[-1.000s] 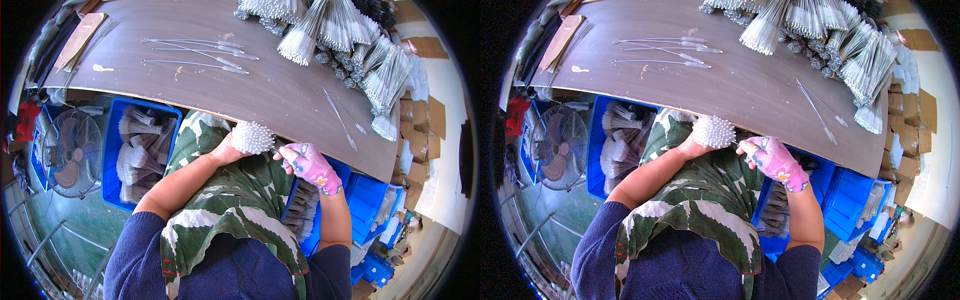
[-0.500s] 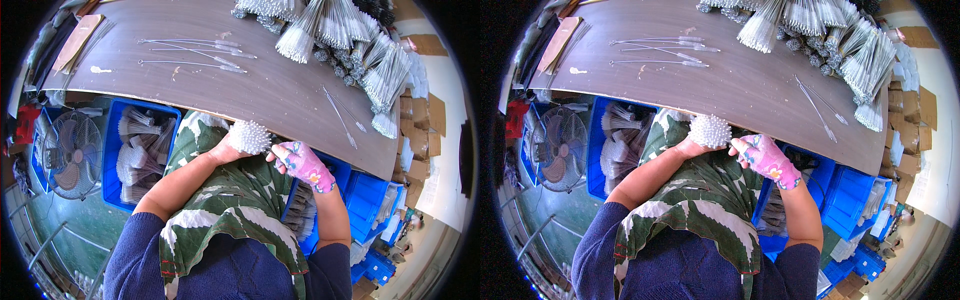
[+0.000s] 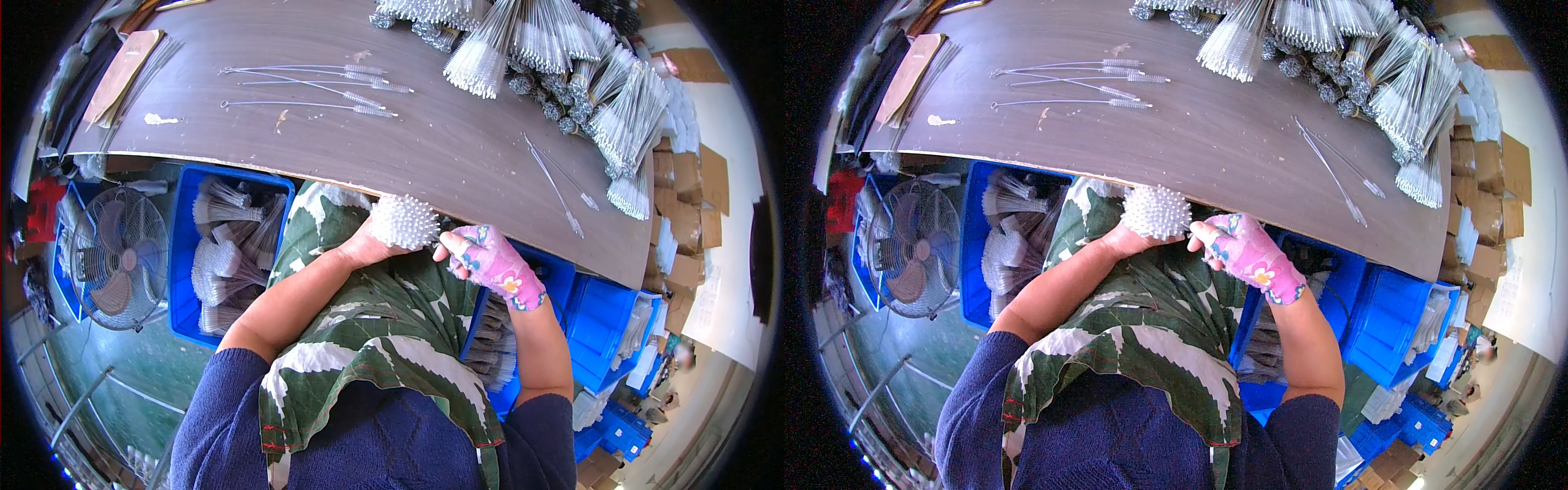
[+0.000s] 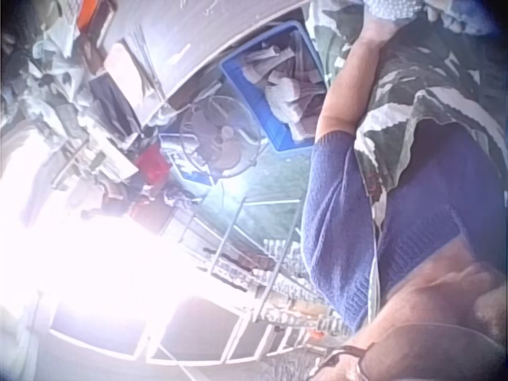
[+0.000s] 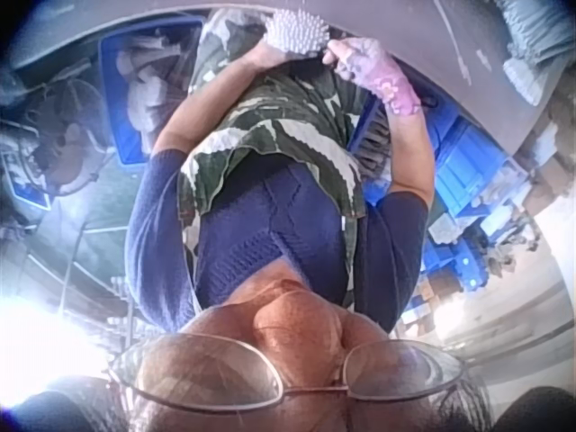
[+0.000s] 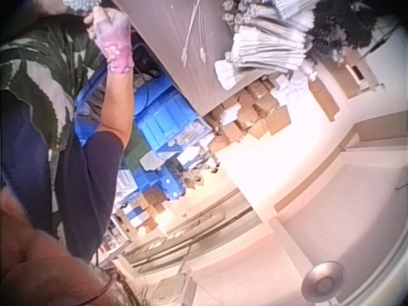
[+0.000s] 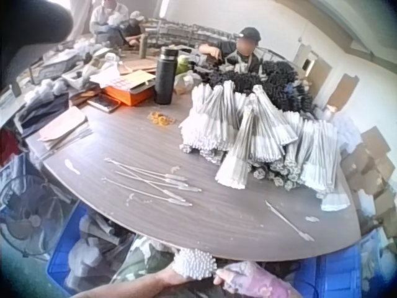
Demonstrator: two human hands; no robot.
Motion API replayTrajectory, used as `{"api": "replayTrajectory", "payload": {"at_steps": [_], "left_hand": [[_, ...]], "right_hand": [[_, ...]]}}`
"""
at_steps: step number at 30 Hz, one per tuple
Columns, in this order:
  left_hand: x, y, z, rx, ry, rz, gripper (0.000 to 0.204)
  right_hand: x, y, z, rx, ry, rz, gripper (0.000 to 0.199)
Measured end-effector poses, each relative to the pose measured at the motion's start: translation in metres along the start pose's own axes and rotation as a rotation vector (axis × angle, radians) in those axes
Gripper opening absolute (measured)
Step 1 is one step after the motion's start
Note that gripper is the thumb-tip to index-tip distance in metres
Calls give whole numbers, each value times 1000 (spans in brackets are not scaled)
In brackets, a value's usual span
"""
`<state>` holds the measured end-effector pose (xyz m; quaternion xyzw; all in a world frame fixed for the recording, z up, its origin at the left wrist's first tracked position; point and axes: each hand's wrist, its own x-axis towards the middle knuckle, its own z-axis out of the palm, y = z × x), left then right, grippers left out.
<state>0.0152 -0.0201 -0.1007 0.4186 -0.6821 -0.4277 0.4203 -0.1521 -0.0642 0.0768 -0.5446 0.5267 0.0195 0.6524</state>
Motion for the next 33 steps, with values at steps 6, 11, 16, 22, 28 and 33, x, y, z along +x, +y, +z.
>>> {"api": "replayTrajectory", "payload": {"at_steps": [6,11,16,22,28,33], "left_hand": [[3,11,-5,-20,-22,-21,41],[3,2,5,-17,67,-6,34],[0,-3,6,-13,72,1,30],[2,-2,7,36,73,-3,30],[7,-4,5,291,59,109,42],[2,-6,4,181,2,44,43]], "right_hand": [[-6,0,1,57,-36,57,36],[-3,11,4,119,-7,65,37],[0,17,8,193,-29,57,36],[-7,8,11,169,42,32,35],[-9,13,9,174,11,16,36],[0,16,9,126,-7,31,37]]}}
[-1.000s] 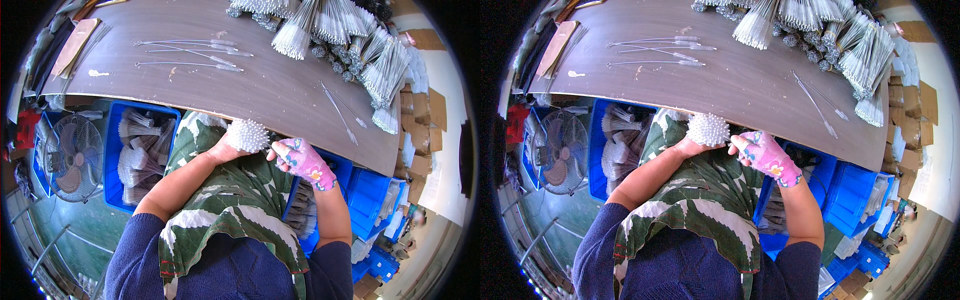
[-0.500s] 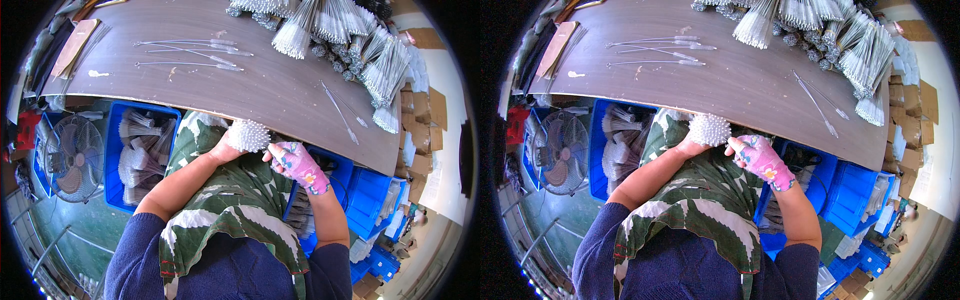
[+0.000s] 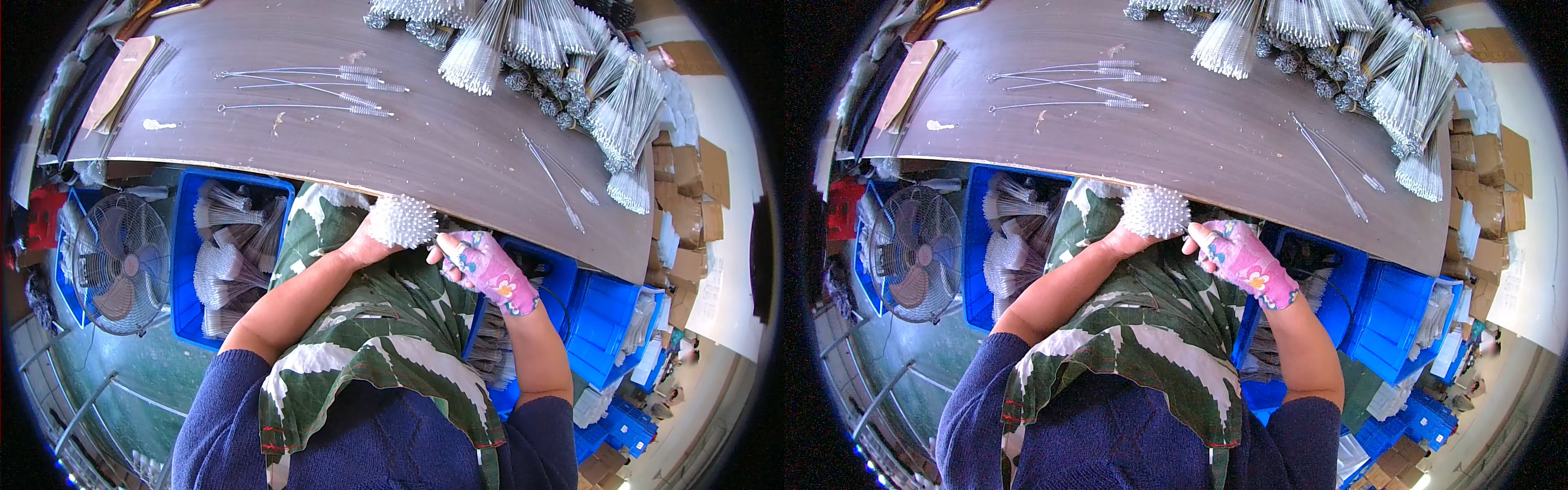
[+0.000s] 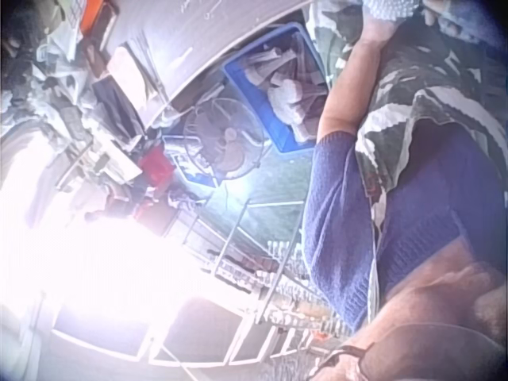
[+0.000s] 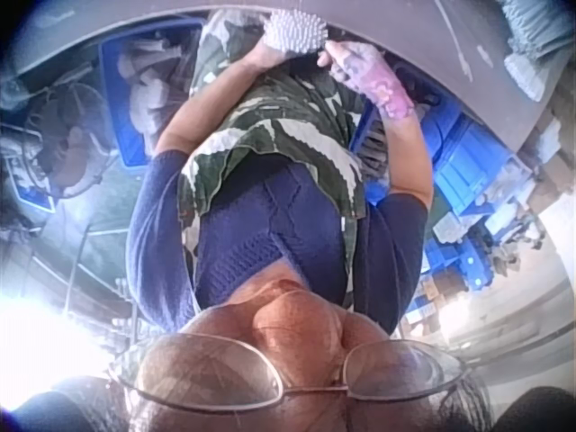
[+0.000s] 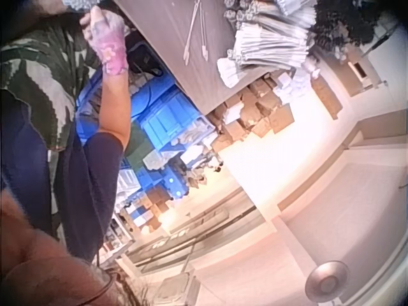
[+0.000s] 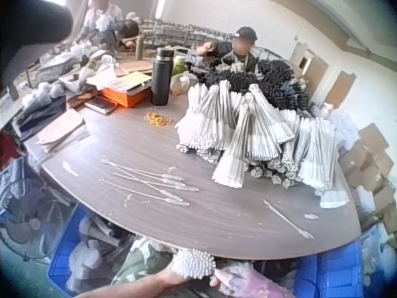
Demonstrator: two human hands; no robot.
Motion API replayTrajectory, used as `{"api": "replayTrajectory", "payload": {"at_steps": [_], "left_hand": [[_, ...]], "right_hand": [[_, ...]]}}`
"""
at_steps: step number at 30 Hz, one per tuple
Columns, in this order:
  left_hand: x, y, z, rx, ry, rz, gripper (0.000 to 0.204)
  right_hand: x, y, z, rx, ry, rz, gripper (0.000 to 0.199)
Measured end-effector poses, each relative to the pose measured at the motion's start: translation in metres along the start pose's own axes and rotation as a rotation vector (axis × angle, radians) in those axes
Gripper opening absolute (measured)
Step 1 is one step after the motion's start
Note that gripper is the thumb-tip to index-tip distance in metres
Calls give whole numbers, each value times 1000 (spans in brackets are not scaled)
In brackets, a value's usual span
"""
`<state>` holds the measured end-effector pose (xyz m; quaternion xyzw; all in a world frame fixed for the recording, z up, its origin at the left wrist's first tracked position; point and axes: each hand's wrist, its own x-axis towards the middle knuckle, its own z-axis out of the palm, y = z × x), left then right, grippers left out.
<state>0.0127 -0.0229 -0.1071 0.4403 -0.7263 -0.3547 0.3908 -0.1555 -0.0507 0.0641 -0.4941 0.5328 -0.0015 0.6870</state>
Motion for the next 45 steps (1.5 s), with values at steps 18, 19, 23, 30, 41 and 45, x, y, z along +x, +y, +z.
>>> {"api": "replayTrajectory", "payload": {"at_steps": [18,19,23,30,41,45], "left_hand": [[-3,12,-8,-207,-45,-77,43],[-3,15,-8,-309,-58,-153,44],[-3,29,-13,-506,-18,-272,44],[0,44,-16,-718,39,-288,39],[4,71,-32,-1170,-69,-482,31],[4,78,-28,-1184,3,-526,30]], "right_hand": [[-16,-17,-7,31,19,-90,35],[-19,-18,-8,66,32,-84,36],[-11,5,-3,31,181,-440,21],[1,12,16,33,425,-590,24],[6,6,15,191,470,-637,22],[6,11,14,272,495,-614,20]]}}
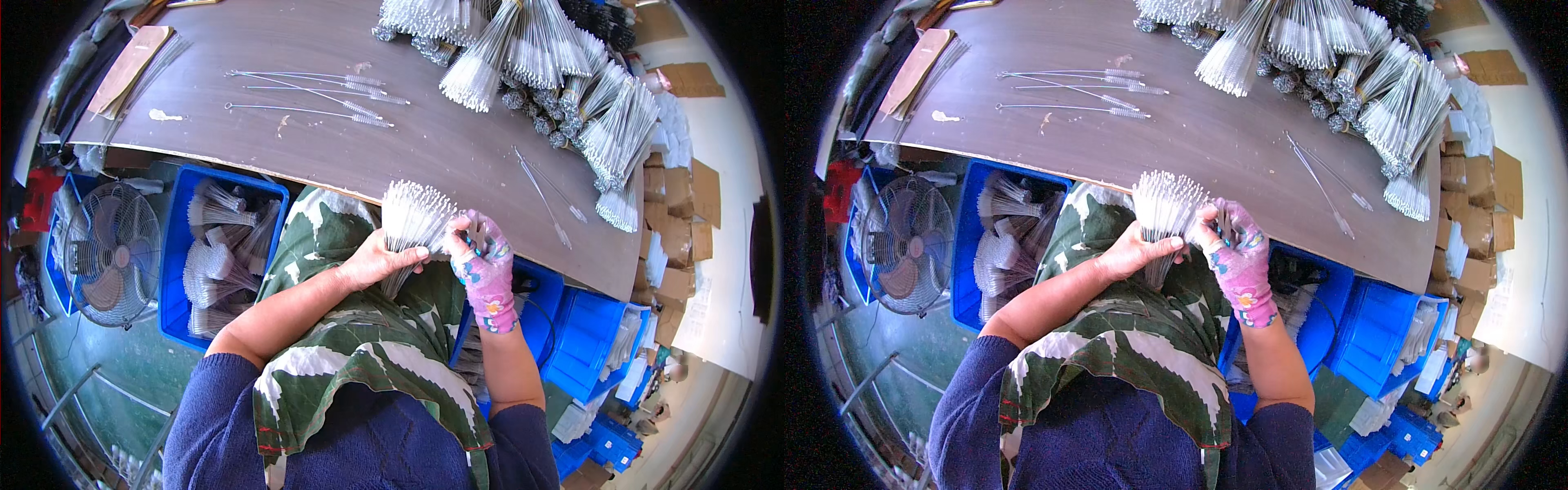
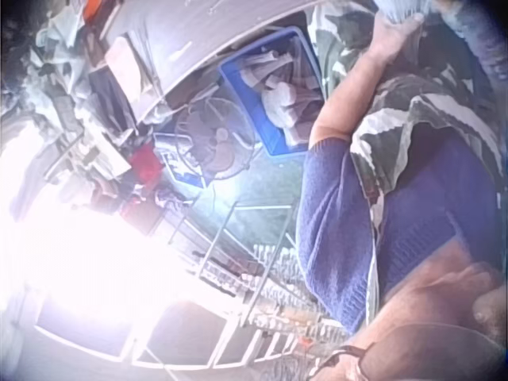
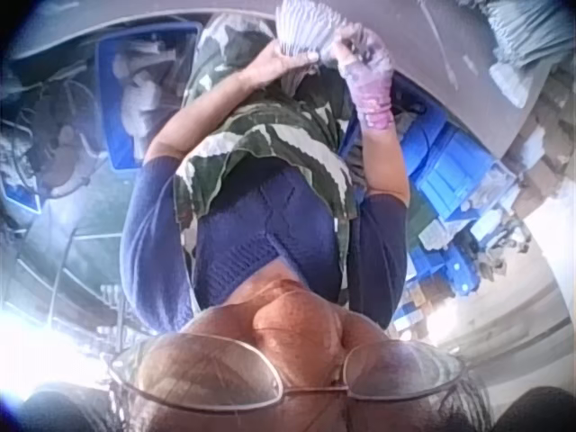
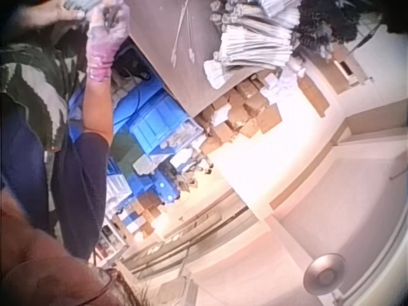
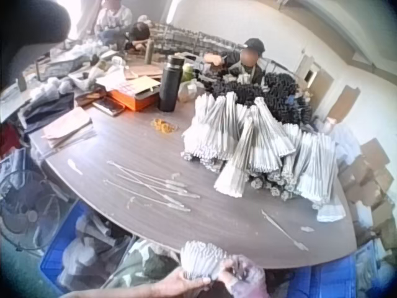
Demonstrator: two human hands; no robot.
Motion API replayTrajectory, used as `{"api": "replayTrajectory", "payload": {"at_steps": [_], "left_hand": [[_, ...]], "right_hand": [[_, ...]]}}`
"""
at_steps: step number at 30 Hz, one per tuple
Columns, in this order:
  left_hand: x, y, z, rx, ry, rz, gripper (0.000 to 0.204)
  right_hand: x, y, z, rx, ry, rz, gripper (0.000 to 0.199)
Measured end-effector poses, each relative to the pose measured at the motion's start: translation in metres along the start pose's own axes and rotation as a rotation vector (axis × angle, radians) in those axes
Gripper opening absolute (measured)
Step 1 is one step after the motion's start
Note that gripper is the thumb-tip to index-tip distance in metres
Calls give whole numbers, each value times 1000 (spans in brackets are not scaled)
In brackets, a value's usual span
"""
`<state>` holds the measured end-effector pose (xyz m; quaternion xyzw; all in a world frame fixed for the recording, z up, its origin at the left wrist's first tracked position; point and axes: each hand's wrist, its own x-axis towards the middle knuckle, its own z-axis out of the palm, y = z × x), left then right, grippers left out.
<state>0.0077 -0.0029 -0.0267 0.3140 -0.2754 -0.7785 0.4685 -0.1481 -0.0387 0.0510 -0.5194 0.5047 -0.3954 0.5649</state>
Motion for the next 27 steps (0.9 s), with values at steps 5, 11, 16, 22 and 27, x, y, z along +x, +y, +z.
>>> {"api": "replayTrajectory", "payload": {"at_steps": [5,11,16,22,27], "left_hand": [[-1,-5,0,25,76,-6,26],[0,-6,0,67,98,-13,24],[0,-4,-1,42,51,15,23],[-2,-6,-12,135,-15,18,23],[-1,-13,-24,34,-136,-29,30]], "right_hand": [[0,-12,-5,-21,-32,118,19],[-1,-10,-11,-26,-53,97,15],[2,-13,-12,-139,-86,68,10],[19,-81,-22,532,28,-251,12],[57,-141,-41,343,533,-353,10]]}}
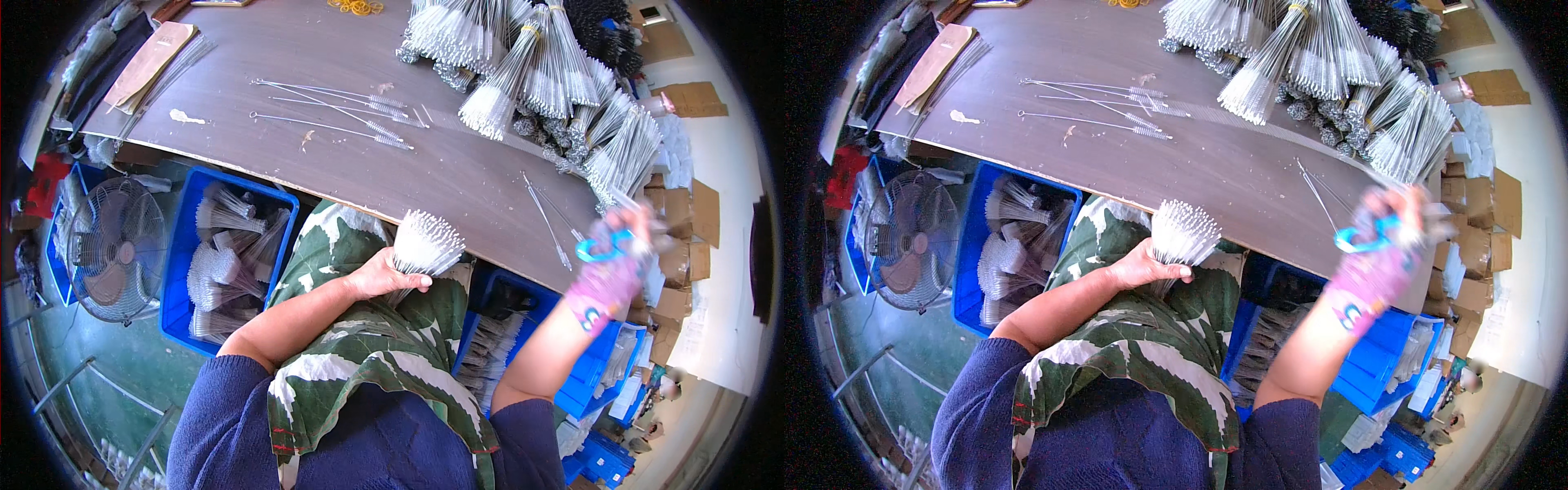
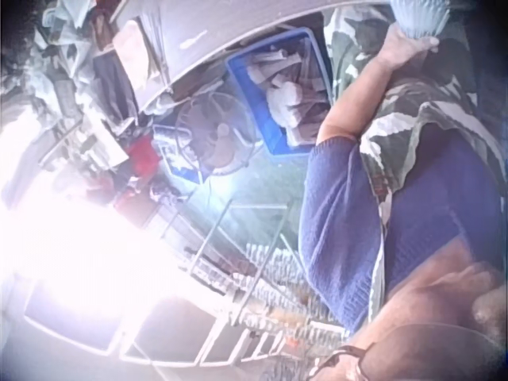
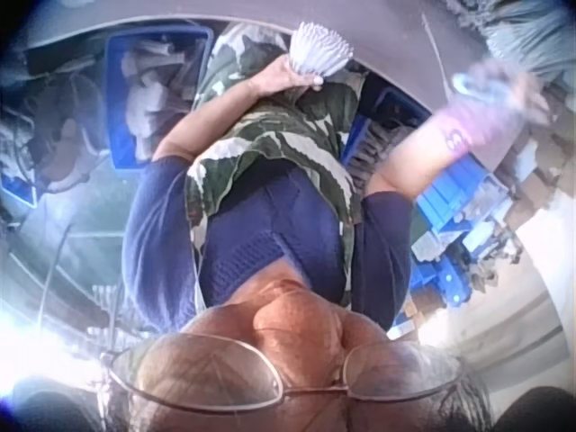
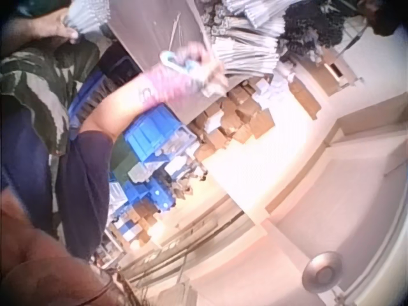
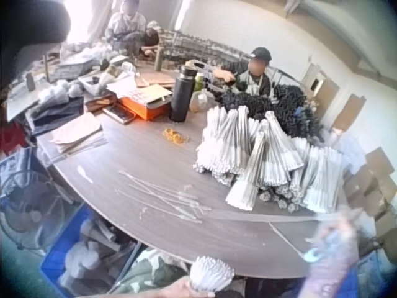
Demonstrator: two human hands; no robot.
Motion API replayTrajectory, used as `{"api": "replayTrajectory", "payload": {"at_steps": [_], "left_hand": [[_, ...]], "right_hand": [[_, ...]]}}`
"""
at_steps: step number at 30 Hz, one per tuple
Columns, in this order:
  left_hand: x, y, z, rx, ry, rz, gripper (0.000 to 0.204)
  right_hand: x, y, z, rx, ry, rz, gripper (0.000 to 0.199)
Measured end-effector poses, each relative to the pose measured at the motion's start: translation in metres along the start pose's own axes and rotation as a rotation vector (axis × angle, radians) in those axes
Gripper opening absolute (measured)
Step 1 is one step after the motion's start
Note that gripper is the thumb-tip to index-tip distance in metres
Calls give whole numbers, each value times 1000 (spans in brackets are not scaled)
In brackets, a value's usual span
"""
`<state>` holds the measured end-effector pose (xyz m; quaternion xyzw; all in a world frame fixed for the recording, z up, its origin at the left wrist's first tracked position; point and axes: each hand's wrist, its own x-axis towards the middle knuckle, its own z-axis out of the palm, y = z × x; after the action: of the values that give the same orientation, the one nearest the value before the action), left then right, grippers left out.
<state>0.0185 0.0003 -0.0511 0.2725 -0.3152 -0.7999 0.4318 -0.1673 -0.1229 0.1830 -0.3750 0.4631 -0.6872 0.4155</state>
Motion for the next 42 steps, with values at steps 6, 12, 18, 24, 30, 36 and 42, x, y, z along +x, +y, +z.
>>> {"api": "replayTrajectory", "payload": {"at_steps": [6,12,18,24,30,36,42], "left_hand": [[-2,7,-6,30,30,-44,46],[-1,6,-11,81,26,34,46],[-6,7,-12,122,19,17,47],[-9,15,4,120,62,85,50],[6,4,-8,416,92,293,51],[19,-10,-30,1183,242,532,27],[27,-45,-59,1352,104,501,23]], "right_hand": [[-41,107,79,-47,-292,503,8],[-32,131,83,-283,-618,450,20],[-33,104,-6,-489,-712,697,32],[-95,104,-46,-389,-799,582,55],[-116,121,-52,-336,-712,464,48],[-119,131,-45,-432,-728,377,45],[-82,76,-34,-188,-710,239,25]]}}
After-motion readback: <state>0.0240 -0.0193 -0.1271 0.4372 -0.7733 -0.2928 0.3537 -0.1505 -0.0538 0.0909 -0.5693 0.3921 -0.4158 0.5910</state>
